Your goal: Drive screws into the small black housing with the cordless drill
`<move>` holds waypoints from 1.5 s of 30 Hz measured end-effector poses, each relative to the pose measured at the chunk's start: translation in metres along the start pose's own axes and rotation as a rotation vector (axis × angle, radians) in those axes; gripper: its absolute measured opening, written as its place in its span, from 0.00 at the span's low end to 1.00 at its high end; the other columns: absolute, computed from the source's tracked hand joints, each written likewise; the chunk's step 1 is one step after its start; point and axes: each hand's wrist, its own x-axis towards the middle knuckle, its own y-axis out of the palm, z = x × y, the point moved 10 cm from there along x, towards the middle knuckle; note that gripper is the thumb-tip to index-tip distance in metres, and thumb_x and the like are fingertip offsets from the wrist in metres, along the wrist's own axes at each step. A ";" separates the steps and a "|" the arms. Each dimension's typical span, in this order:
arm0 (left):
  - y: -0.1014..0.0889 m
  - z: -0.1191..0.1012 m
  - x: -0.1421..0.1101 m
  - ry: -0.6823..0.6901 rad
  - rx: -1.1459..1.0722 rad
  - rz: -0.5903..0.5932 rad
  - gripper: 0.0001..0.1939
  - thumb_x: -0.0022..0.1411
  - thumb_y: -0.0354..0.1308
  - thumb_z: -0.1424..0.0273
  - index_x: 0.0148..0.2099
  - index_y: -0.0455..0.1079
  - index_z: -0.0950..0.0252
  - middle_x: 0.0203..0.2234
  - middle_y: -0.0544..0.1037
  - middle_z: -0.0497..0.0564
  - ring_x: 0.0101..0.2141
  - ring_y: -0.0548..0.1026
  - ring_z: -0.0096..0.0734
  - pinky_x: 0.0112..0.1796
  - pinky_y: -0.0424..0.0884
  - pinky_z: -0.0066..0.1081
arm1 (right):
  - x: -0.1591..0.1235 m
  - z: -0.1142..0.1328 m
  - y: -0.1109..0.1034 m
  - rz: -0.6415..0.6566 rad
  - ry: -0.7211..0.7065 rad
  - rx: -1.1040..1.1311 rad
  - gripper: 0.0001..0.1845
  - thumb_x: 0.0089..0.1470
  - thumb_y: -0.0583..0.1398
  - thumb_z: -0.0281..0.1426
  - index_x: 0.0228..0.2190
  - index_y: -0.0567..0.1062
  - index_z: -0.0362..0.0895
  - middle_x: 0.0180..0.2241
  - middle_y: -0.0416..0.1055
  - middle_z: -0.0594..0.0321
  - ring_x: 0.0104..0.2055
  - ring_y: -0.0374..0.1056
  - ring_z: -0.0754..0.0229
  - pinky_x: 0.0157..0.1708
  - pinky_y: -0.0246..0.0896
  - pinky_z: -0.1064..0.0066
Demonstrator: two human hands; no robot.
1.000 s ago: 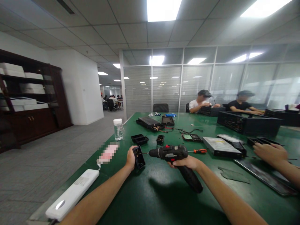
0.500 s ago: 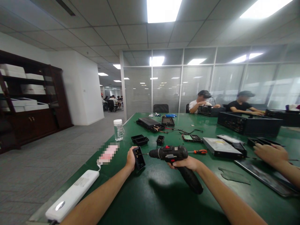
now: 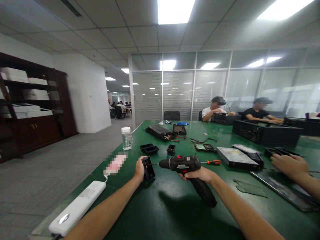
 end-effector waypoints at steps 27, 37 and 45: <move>-0.002 -0.004 -0.002 0.011 0.072 -0.034 0.19 0.53 0.48 0.54 0.32 0.72 0.63 0.22 0.73 0.48 0.25 0.72 0.33 0.29 0.68 0.32 | 0.000 -0.001 0.000 -0.007 0.015 0.002 0.16 0.48 0.63 0.36 0.34 0.72 0.35 0.30 0.66 0.59 0.32 0.62 0.63 0.36 0.57 0.70; 0.002 -0.004 -0.003 -0.003 0.038 0.008 0.18 0.51 0.48 0.55 0.32 0.71 0.63 0.22 0.72 0.47 0.25 0.71 0.32 0.29 0.67 0.31 | -0.001 0.000 0.001 -0.012 0.026 0.000 0.17 0.47 0.63 0.38 0.34 0.72 0.35 0.30 0.67 0.59 0.33 0.62 0.62 0.36 0.58 0.70; 0.004 -0.003 -0.004 -0.025 0.019 0.018 0.19 0.50 0.48 0.53 0.32 0.70 0.63 0.21 0.71 0.46 0.24 0.70 0.31 0.28 0.66 0.31 | 0.000 -0.002 0.002 -0.003 0.042 -0.015 0.19 0.47 0.63 0.40 0.32 0.72 0.36 0.28 0.65 0.59 0.32 0.61 0.61 0.34 0.57 0.69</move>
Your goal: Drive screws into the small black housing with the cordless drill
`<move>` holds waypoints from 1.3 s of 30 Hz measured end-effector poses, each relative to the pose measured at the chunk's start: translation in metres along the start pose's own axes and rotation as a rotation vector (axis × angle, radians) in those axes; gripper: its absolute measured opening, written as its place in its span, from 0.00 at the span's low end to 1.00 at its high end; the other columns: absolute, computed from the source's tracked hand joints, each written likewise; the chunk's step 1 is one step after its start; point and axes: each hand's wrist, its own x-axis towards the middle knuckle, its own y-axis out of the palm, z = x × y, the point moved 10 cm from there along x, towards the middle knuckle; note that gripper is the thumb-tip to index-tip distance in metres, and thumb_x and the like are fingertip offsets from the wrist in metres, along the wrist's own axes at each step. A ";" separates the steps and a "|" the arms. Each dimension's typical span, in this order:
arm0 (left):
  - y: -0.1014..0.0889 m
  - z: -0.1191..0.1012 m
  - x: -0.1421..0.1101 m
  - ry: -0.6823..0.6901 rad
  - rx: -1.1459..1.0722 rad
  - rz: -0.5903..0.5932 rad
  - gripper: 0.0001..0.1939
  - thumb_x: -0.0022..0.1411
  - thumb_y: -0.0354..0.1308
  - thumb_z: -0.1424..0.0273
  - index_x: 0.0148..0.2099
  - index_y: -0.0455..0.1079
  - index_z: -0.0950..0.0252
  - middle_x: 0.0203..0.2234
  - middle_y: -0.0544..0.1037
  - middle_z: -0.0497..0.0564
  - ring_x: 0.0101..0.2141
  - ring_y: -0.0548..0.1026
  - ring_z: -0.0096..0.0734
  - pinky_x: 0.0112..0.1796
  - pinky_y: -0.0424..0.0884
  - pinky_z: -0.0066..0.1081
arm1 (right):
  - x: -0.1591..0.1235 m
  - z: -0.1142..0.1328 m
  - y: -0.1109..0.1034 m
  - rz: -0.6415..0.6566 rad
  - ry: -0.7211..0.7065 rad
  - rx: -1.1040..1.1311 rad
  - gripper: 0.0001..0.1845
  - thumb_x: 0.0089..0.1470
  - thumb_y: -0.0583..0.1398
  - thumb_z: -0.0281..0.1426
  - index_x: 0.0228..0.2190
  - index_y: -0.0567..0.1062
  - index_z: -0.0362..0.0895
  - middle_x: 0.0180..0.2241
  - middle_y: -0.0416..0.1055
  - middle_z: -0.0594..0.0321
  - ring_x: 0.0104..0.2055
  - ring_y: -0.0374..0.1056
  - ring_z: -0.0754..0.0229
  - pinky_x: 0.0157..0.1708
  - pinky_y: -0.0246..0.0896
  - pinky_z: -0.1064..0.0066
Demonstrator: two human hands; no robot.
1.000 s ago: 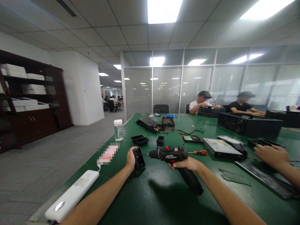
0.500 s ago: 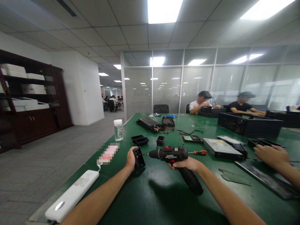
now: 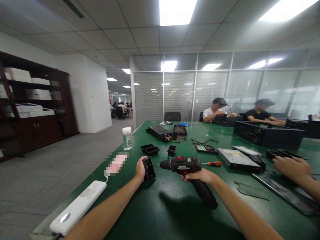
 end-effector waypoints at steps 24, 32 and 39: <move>-0.004 -0.003 -0.003 0.003 0.007 -0.037 0.18 0.50 0.49 0.55 0.32 0.71 0.62 0.22 0.72 0.47 0.25 0.70 0.32 0.29 0.67 0.31 | -0.002 0.003 -0.001 -0.022 -0.005 -0.001 0.18 0.47 0.63 0.39 0.33 0.72 0.36 0.29 0.67 0.59 0.33 0.62 0.62 0.37 0.59 0.69; -0.002 -0.003 -0.002 0.007 0.006 -0.020 0.18 0.50 0.49 0.55 0.32 0.71 0.63 0.22 0.72 0.47 0.24 0.70 0.32 0.28 0.66 0.31 | -0.001 -0.001 -0.002 -0.012 -0.006 0.015 0.18 0.47 0.63 0.38 0.34 0.72 0.36 0.30 0.67 0.59 0.33 0.62 0.62 0.36 0.59 0.70; -0.003 -0.002 -0.002 0.007 -0.013 -0.039 0.19 0.49 0.50 0.54 0.32 0.71 0.64 0.22 0.72 0.47 0.24 0.70 0.31 0.28 0.66 0.30 | -0.001 0.006 0.001 -0.014 -0.010 0.007 0.18 0.46 0.64 0.40 0.32 0.72 0.36 0.29 0.67 0.61 0.31 0.62 0.63 0.36 0.59 0.70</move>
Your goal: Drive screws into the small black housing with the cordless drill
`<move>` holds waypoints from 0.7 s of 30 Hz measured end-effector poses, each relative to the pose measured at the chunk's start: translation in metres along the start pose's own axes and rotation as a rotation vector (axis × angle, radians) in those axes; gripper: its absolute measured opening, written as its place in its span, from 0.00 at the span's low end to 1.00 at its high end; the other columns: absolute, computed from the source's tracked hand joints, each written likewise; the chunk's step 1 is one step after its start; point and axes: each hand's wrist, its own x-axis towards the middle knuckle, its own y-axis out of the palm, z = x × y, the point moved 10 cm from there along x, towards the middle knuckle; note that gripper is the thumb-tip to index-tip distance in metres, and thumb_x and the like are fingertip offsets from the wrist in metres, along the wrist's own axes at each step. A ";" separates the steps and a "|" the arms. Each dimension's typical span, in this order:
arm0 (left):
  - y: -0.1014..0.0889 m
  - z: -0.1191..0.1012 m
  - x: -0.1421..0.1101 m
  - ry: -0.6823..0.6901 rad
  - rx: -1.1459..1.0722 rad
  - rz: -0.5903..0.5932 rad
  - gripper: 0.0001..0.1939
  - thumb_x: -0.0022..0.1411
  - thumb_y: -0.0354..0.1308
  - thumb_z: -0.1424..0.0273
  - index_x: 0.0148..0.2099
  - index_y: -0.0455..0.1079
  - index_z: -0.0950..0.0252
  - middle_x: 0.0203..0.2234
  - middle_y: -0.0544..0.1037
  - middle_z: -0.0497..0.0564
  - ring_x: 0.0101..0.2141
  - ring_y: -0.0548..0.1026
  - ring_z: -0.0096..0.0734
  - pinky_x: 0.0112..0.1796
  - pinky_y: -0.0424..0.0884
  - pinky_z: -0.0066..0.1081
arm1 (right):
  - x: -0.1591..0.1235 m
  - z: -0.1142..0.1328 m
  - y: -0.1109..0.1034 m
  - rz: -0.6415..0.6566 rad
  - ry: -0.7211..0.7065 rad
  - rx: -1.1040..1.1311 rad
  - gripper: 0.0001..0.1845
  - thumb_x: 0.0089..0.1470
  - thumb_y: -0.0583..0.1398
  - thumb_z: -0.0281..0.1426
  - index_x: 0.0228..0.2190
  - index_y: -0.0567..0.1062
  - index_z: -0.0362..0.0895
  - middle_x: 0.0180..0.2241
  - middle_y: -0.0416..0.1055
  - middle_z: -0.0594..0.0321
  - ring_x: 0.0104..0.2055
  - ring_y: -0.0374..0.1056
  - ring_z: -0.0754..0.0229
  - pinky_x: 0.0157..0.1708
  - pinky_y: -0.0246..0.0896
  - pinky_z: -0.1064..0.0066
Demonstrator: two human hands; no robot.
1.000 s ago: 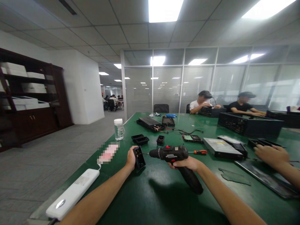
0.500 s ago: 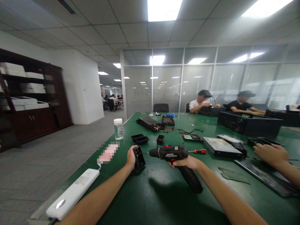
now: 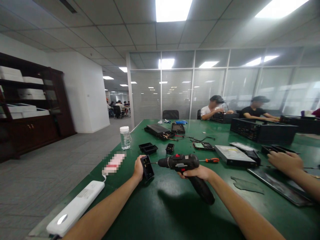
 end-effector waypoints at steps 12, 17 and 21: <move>-0.001 -0.005 -0.001 0.032 -0.004 -0.005 0.20 0.50 0.50 0.54 0.32 0.72 0.65 0.22 0.72 0.48 0.25 0.70 0.31 0.28 0.66 0.30 | 0.001 0.008 0.005 0.036 -0.027 -0.024 0.18 0.48 0.63 0.39 0.32 0.71 0.36 0.28 0.65 0.61 0.32 0.61 0.63 0.36 0.57 0.70; -0.001 -0.003 -0.002 0.007 0.003 -0.015 0.19 0.51 0.50 0.54 0.33 0.72 0.65 0.22 0.72 0.48 0.24 0.70 0.31 0.28 0.66 0.30 | 0.000 0.004 0.002 0.012 -0.006 -0.017 0.18 0.47 0.63 0.39 0.33 0.71 0.36 0.29 0.66 0.61 0.32 0.61 0.63 0.36 0.57 0.70; 0.000 -0.003 -0.003 0.005 -0.001 -0.001 0.20 0.51 0.50 0.54 0.33 0.72 0.65 0.22 0.72 0.48 0.24 0.70 0.31 0.28 0.66 0.30 | 0.000 0.003 0.001 0.007 -0.006 -0.013 0.18 0.47 0.63 0.38 0.33 0.72 0.36 0.29 0.66 0.60 0.32 0.62 0.63 0.36 0.58 0.70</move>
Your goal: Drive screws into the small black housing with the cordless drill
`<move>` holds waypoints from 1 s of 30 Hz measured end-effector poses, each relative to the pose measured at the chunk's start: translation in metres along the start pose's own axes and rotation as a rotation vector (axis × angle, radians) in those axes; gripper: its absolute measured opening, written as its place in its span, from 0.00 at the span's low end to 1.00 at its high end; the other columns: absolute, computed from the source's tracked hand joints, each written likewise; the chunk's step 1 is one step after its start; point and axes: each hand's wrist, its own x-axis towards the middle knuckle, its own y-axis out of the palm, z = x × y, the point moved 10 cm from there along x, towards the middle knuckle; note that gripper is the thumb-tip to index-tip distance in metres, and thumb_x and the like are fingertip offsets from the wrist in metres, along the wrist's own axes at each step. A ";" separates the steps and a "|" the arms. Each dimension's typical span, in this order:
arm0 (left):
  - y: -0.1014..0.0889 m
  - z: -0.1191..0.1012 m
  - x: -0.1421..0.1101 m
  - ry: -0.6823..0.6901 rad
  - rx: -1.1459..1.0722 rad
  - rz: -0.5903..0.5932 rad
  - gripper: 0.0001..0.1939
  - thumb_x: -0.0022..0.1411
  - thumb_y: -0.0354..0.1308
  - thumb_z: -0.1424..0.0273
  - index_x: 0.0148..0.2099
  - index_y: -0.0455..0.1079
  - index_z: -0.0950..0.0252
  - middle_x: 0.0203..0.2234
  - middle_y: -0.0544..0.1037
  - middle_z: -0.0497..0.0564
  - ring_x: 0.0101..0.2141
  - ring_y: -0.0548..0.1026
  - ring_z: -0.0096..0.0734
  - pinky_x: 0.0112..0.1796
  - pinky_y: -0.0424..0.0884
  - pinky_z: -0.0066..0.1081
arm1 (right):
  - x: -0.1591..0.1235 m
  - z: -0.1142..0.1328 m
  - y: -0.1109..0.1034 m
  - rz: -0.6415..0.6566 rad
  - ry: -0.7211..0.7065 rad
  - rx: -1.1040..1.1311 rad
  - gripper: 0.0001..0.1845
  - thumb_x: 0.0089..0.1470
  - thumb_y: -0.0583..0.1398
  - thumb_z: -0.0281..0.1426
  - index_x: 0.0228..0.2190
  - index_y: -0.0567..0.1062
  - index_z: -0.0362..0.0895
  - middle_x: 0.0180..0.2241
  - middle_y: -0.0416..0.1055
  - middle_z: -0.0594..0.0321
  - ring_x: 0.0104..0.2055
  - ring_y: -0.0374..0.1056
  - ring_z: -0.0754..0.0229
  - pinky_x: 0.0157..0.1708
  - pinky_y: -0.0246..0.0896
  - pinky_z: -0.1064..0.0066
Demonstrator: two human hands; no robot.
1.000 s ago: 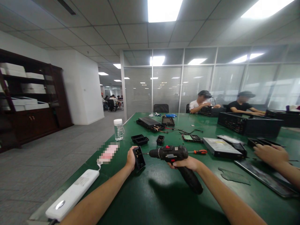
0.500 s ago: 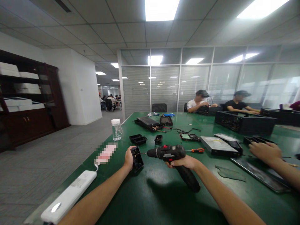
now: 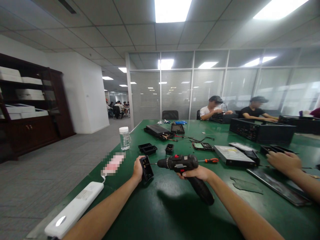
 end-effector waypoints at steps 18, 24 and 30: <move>0.003 0.001 0.002 -0.005 -0.009 0.031 0.18 0.51 0.50 0.55 0.32 0.71 0.64 0.21 0.71 0.47 0.24 0.69 0.30 0.27 0.65 0.29 | 0.000 0.000 -0.001 0.007 -0.018 0.041 0.16 0.48 0.63 0.35 0.34 0.72 0.35 0.30 0.67 0.60 0.33 0.63 0.62 0.37 0.58 0.70; 0.002 0.000 0.000 0.007 -0.015 0.020 0.19 0.50 0.51 0.54 0.32 0.71 0.65 0.21 0.72 0.47 0.24 0.69 0.30 0.27 0.65 0.29 | 0.000 -0.002 -0.001 -0.001 0.003 0.035 0.17 0.47 0.63 0.37 0.34 0.72 0.36 0.30 0.66 0.60 0.33 0.62 0.62 0.37 0.57 0.70; 0.000 0.004 0.004 0.008 -0.013 0.016 0.18 0.51 0.50 0.55 0.32 0.71 0.65 0.22 0.72 0.47 0.24 0.70 0.31 0.28 0.66 0.30 | 0.000 -0.004 0.000 0.008 0.011 0.003 0.18 0.47 0.63 0.39 0.33 0.72 0.36 0.29 0.66 0.60 0.33 0.62 0.62 0.36 0.58 0.69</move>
